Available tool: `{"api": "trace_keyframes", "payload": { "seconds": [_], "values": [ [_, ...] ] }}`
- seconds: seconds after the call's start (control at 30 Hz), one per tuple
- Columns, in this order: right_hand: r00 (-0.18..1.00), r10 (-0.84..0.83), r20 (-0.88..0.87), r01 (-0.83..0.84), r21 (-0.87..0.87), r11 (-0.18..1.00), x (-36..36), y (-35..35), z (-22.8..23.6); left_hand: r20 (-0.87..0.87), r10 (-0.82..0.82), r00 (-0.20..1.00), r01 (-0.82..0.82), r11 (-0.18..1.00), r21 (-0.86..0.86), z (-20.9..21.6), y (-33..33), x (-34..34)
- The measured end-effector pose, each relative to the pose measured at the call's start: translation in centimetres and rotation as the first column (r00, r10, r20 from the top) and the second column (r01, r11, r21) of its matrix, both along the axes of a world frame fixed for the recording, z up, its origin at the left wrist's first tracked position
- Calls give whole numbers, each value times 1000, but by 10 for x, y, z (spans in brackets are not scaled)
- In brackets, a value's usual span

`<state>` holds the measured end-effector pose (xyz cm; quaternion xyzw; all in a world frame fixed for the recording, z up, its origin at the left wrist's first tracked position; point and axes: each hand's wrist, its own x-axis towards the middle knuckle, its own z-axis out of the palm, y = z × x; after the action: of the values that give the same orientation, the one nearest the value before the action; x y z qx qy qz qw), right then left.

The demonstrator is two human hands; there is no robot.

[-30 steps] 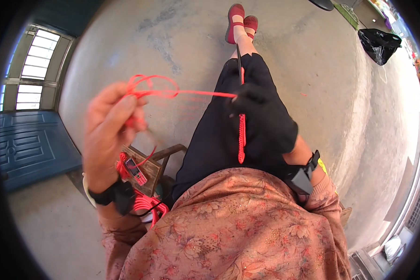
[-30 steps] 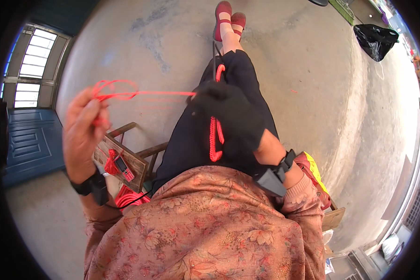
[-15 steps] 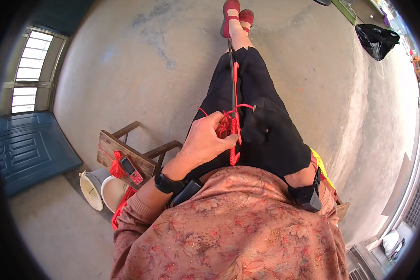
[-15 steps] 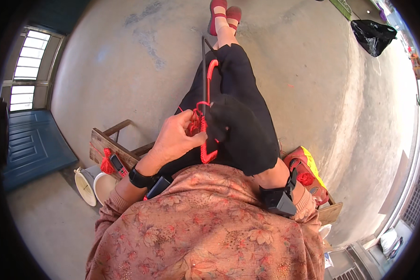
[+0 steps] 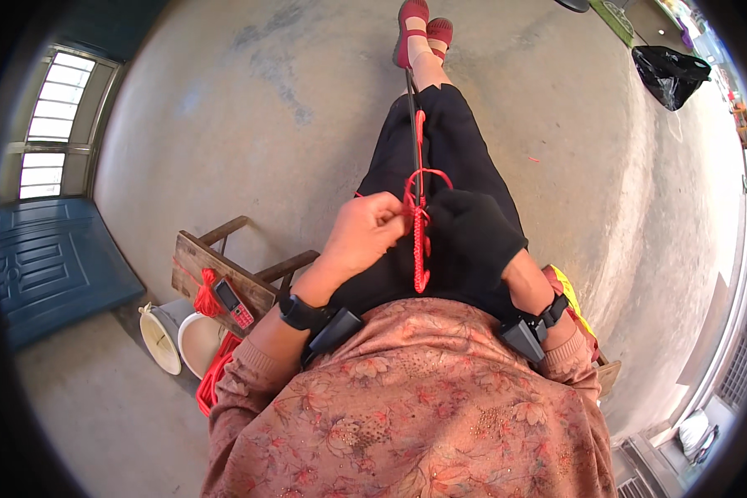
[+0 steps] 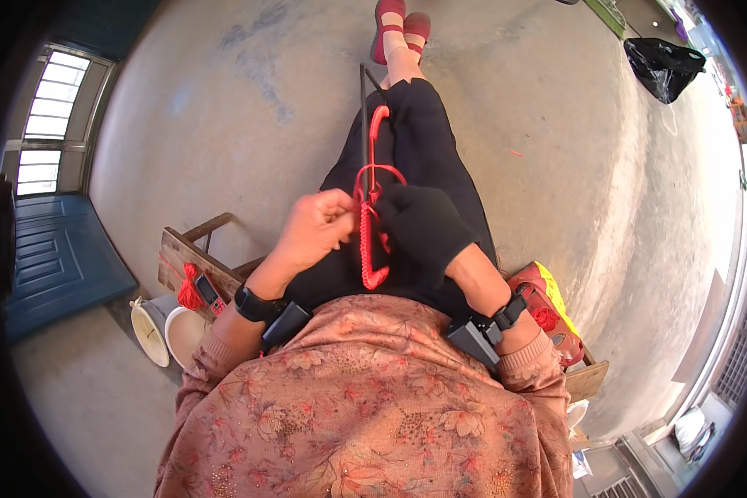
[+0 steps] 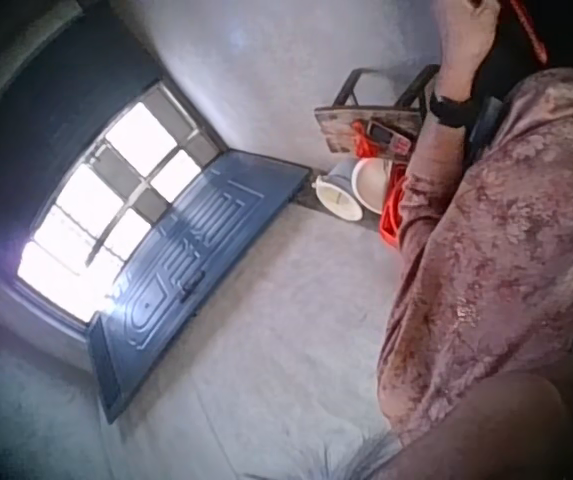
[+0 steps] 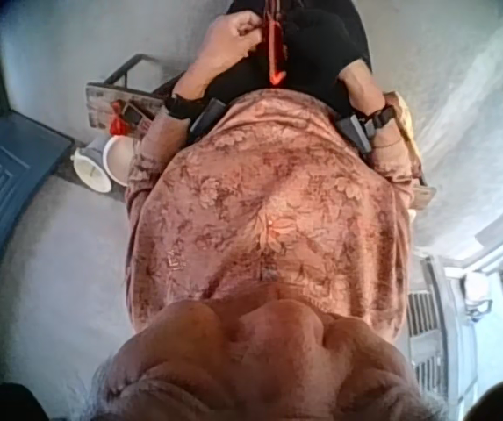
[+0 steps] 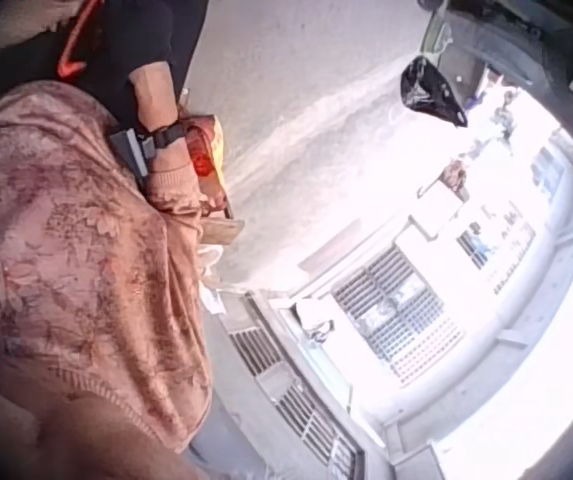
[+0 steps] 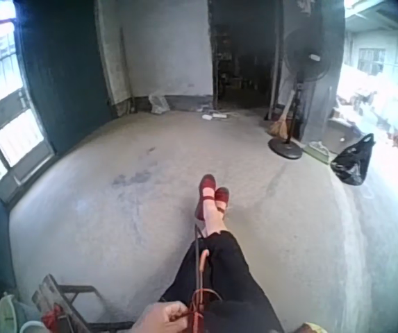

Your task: The person is weaving a red rope around a metal frame.

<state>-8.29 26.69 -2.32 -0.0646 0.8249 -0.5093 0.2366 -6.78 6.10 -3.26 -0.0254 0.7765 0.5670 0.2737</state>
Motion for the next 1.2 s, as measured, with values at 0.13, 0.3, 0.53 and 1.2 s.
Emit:
{"api": "trace_keyframes", "payload": {
  "seconds": [0.13,0.3,0.53,1.2],
  "values": [
    [999,51,-13,-50,69,996,3,-1,-12,-117,-118,986,117,993,-9,2,6,1],
    [989,39,-143,-21,124,992,-1,10,-11,-12,-59,998,59,997,47,9,2,1],
    [864,-81,497,500,-828,254,-14,60,58,215,-58,975,-82,803,590,42,-17,3],
    [896,111,430,9,-269,963,30,-11,-9,544,204,814,-519,676,523,29,-46,37]
  ]
}}
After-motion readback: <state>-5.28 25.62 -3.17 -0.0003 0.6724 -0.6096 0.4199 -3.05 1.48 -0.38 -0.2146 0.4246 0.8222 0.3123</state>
